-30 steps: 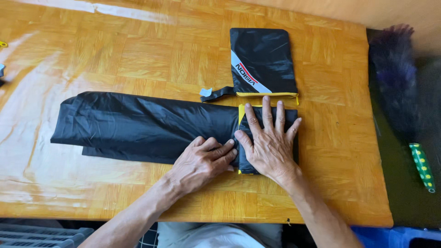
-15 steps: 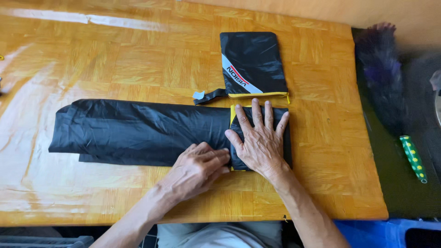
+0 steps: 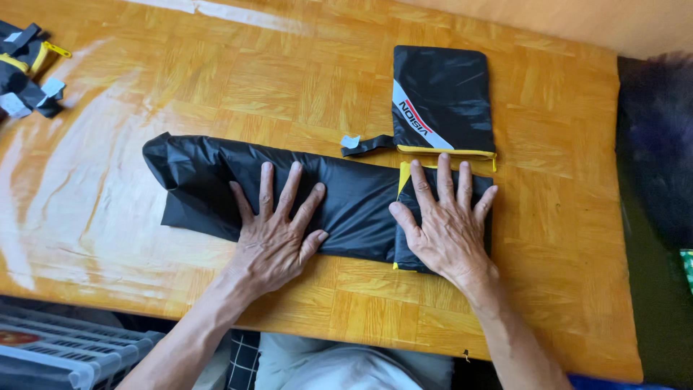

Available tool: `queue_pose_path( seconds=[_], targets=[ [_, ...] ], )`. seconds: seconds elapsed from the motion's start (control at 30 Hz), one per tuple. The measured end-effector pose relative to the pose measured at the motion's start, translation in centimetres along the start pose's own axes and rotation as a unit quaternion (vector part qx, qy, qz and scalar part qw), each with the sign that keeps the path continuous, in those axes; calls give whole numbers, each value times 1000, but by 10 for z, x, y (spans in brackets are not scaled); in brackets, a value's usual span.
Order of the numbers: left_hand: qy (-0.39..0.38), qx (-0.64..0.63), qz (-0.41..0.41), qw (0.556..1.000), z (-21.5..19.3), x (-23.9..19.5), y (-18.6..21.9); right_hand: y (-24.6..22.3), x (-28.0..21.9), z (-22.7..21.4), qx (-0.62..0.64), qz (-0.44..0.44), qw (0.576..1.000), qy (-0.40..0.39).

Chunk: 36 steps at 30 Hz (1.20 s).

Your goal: The person folds a black and yellow fabric item by smoothing it on a table, folding the sides inward to create a smaller rectangle, and then tucking the material into an attached pouch.

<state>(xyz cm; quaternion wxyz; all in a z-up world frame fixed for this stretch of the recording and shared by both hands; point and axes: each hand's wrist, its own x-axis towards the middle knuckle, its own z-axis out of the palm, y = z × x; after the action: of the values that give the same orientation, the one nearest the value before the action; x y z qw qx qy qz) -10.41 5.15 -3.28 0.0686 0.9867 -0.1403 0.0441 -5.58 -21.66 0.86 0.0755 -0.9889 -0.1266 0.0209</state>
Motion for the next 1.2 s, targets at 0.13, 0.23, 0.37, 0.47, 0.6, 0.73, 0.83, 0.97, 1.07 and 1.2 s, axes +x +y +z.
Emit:
queue_pose_path(
  seconds=[0.13, 0.23, 0.37, 0.47, 0.6, 0.73, 0.83, 0.97, 1.07, 1.2],
  targets=[
    [-6, -7, 0, 1000, 7, -1, 1, -2, 5, 5, -14, 25, 999, -19],
    [9, 16, -7, 1000, 6, -5, 5, -10, 4, 2, -19, 32, 999, -13],
    [61, 39, 1, 997, 6, -9, 9, -5, 1, 17, -53, -1, 997, 62],
    [107, 33, -10, 994, -2, -12, 13, -1, 2, 26, -86, -25, 989, 118],
    [98, -1, -149, 984, -16, -17, 5, 0, 2, 28, -84, -17, 991, 105],
    [88, 18, -138, 986, 1, -10, -1, 3, -2, 23, -80, -15, 993, 91],
    [94, 9, -107, 990, 3, 6, -2, 6, -4, 20, -77, 9, 994, 79],
    [88, 2, -65, 994, 6, 22, 1, 10, -5, 23, -123, 16, 985, 117],
    [98, 2, -57, 994, 8, 23, 1, 4, -2, 27, -96, 33, 992, 74],
    [121, 8, -51, 991, 7, 18, 4, -5, -2, 33, -73, 28, 993, 89]
  ],
)
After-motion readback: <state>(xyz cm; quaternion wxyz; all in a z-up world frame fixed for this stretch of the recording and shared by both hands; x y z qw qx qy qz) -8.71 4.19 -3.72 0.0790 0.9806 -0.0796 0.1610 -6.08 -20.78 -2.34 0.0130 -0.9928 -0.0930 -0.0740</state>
